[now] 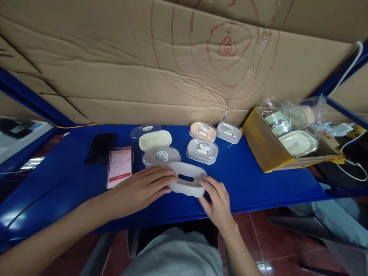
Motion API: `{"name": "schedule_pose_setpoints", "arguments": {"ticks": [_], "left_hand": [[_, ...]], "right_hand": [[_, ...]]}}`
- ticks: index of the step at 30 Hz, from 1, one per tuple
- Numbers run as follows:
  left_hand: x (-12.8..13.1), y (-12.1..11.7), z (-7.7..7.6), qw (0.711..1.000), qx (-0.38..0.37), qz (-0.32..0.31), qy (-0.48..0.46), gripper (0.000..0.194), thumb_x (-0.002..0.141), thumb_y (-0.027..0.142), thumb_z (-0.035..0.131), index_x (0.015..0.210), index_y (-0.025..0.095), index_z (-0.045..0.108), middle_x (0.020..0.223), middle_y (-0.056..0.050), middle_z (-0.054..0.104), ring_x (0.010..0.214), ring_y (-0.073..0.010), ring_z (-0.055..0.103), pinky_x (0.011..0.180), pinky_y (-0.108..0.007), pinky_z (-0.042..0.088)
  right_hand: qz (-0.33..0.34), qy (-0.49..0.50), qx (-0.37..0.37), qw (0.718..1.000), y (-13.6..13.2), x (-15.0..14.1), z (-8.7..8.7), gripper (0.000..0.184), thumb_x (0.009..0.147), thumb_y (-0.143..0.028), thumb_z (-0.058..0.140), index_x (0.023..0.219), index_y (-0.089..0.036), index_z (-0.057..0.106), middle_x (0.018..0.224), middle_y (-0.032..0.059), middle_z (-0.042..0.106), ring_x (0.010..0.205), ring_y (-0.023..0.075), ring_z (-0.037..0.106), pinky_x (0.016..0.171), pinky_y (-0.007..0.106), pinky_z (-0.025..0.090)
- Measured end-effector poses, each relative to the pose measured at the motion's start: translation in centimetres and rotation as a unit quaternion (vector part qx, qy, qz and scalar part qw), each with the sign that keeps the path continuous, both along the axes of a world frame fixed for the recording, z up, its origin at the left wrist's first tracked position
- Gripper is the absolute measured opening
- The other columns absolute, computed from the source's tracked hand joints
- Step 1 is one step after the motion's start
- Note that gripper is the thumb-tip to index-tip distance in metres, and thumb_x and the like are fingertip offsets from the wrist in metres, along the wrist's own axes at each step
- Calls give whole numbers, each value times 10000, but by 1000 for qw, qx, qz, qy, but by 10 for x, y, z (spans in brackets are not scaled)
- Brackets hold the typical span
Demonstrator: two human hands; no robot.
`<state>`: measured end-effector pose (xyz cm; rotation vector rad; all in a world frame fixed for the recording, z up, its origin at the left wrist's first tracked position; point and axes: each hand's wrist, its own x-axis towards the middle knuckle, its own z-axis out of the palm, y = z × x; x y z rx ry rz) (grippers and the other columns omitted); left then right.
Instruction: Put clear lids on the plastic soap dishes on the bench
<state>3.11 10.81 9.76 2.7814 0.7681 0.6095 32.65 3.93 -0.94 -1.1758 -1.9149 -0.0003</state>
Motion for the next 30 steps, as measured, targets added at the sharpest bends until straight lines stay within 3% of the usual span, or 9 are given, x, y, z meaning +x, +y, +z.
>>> {"name": "schedule_pose_setpoints", "arguments": {"ticks": [2,5,9,14,19,23,26,28,30], "left_hand": [[-15,21,-2,999,-13,35,-9,362,1157,359,455,1472,274,612,1484,-98,692,1391,-244,656,1186,-437,545],[-50,71,-7,978,8,197,66,413,1133,328,377,1430,234,649,1460,-127,700,1411,-277,640,1200,-481,512],[-84,123,-18,965,-16,229,131,334,1006,294,503,1169,206,780,1254,-163,787,1144,-331,764,1030,-499,584],[-82,138,-34,961,-36,227,152,240,963,353,584,975,233,791,1183,-138,805,1180,-345,738,1069,-507,528],[-78,140,-24,966,-63,228,103,365,1047,486,490,1119,219,729,1227,-138,793,1188,-328,730,1075,-505,537],[-76,123,8,971,-100,212,42,478,1103,619,408,1290,240,632,1325,-101,769,1073,-275,773,967,-428,611],[-66,79,24,980,-92,172,-24,459,1117,611,453,1321,237,625,1369,-91,753,1204,-303,752,1059,-483,597],[-56,38,19,989,-70,126,-18,343,1153,455,468,1386,255,621,1472,-72,710,1364,-275,683,1179,-484,545],[-46,-4,1,998,-19,67,-7,346,1140,245,451,1447,270,609,1524,-53,691,1419,-223,655,1200,-415,550]], "right_hand": [[-6,13,-9,1000,1,1,3,340,1050,-274,674,1390,-302,681,1223,112,782,1098,321,785,913,492,661],[-45,57,-15,997,3,1,8,168,1042,-264,650,1201,-269,707,1060,89,777,962,288,777,814,438,655],[-82,106,-66,989,6,-1,14,98,1015,-274,640,1097,-262,693,997,67,747,873,259,737,727,379,625],[-73,127,-103,984,9,0,17,107,1003,-283,627,1078,-258,699,995,56,741,839,234,706,708,349,598],[-116,223,-164,954,12,0,11,201,993,-416,691,1072,-231,699,889,25,730,668,181,664,595,309,570],[-133,379,-258,879,13,1,14,442,919,-616,788,1081,-230,644,744,-36,673,495,147,619,394,246,470],[-114,420,-270,859,6,4,20,478,897,-639,812,1066,-232,629,699,-34,688,518,167,665,418,253,526],[-107,412,-259,867,-4,9,23,411,933,-595,797,1032,-229,637,713,-13,718,544,170,680,477,274,579],[-108,385,-242,884,-16,17,25,325,981,-530,768,1022,-230,651,757,-2,730,569,166,687,526,287,605]]}}
